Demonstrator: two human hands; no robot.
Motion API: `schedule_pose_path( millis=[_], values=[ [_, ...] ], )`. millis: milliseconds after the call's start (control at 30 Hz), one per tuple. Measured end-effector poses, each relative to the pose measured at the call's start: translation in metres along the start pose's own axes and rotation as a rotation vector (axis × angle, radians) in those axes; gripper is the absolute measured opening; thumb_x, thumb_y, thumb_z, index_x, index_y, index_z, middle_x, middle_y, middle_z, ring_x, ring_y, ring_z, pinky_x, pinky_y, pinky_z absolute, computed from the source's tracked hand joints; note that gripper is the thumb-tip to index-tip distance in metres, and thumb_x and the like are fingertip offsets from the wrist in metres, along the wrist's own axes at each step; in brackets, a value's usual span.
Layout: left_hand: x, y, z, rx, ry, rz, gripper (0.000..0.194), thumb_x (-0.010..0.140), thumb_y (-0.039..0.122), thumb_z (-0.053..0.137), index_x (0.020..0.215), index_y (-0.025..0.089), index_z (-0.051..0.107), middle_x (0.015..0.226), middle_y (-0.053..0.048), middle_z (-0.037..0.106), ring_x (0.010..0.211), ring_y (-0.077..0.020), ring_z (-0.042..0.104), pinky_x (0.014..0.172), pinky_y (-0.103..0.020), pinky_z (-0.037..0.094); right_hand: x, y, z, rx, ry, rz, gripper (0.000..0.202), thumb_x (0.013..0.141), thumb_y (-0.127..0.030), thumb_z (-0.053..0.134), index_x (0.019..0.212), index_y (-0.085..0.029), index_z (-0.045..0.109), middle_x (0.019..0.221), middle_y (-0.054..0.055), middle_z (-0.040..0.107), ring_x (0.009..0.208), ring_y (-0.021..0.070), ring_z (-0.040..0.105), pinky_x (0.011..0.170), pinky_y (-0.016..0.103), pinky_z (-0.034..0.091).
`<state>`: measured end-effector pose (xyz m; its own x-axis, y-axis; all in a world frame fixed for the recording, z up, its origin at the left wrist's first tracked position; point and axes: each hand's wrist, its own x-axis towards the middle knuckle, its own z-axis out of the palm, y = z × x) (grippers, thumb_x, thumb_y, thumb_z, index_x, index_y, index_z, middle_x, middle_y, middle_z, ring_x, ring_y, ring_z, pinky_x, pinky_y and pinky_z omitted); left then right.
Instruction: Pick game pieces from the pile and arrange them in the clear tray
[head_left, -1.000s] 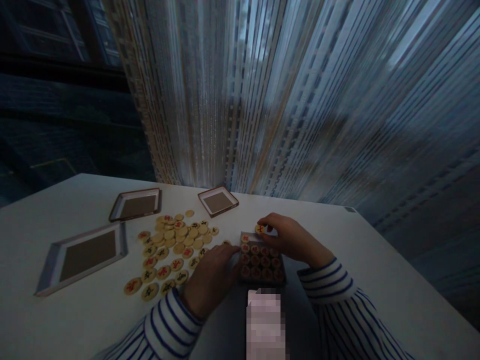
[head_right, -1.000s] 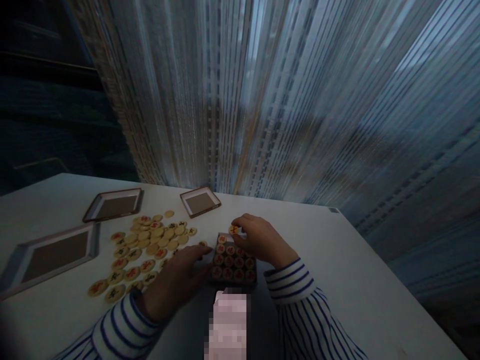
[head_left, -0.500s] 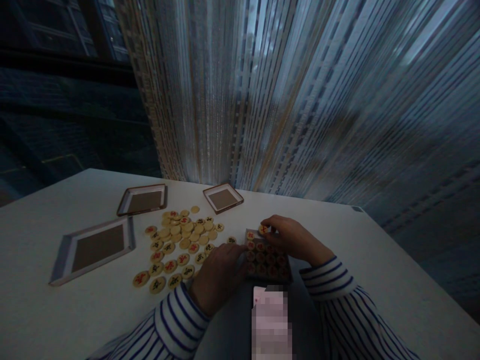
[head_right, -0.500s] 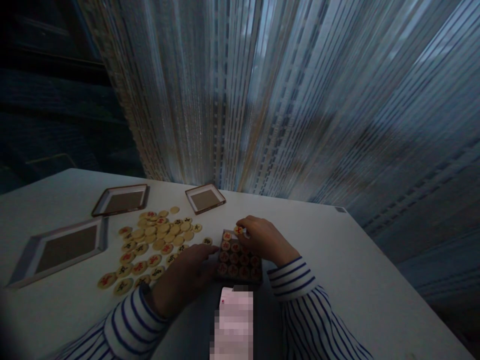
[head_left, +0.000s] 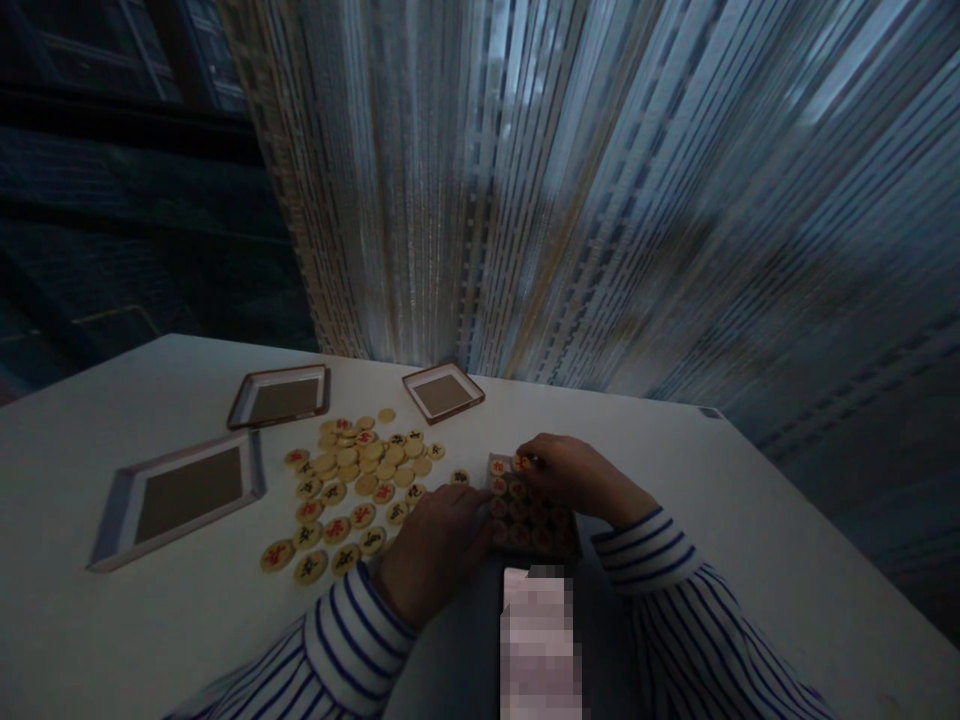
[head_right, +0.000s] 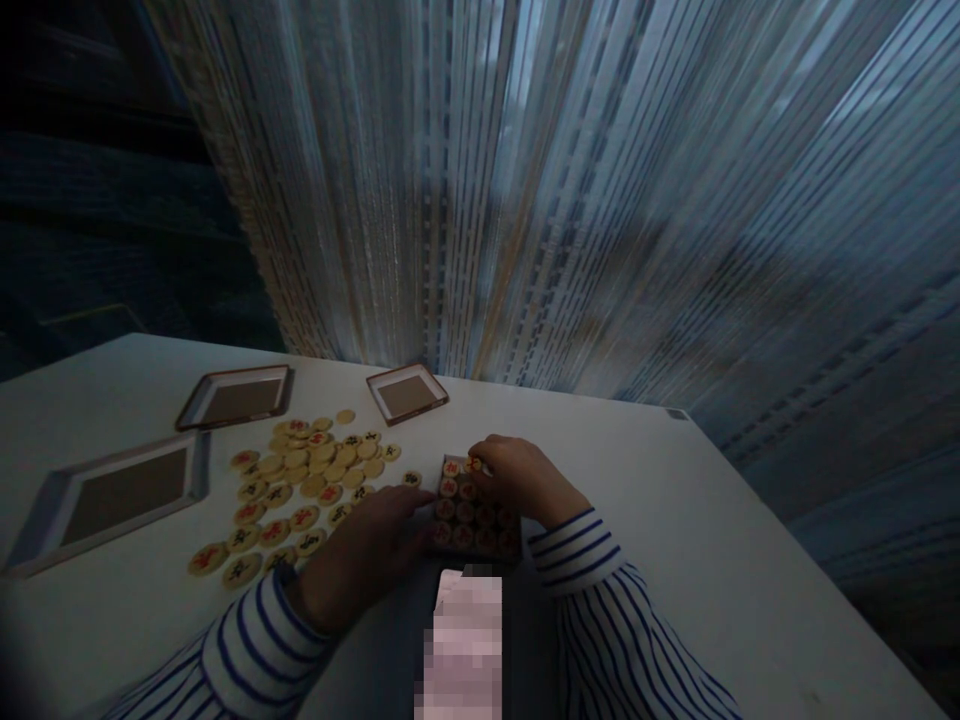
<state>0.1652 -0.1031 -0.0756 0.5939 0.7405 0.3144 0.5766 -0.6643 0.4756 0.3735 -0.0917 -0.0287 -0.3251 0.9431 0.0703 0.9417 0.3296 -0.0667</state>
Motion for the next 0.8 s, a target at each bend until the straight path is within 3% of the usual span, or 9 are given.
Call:
schedule_pose_path(
  millis=[500,800],
  values=[
    [0.0011,0.0033,-0.0026,0.024,-0.071,-0.004,0.026,0.081,0.021,0.050,0.106,0.017,0.059,0.096,-0.010,0.064,0.090,-0.0252,0.058,0.078,-0.040,0.046,0.0002,-0.0037,0.0012,-0.098,-0.085,0.021,0.024,0.084,-0.028,0.045,0.092,-0.020,0.066,0.086,0.007,0.069,0.077,0.0195,0.063,0.060,0.026,0.039],
    [0.0011,0.0033,-0.0025,0.047,-0.067,0.011,0.023,0.082,0.022,0.051,0.104,0.017,0.059,0.095,-0.009,0.064,0.088,-0.0238,0.059,0.076,-0.039,0.048,0.0017,-0.0100,-0.0019,-0.168,-0.197,0.132,0.031,0.087,-0.034,0.038,0.094,-0.020,0.065,0.088,0.008,0.069,0.081,0.0200,0.064,0.063,0.026,0.041]
  ],
)
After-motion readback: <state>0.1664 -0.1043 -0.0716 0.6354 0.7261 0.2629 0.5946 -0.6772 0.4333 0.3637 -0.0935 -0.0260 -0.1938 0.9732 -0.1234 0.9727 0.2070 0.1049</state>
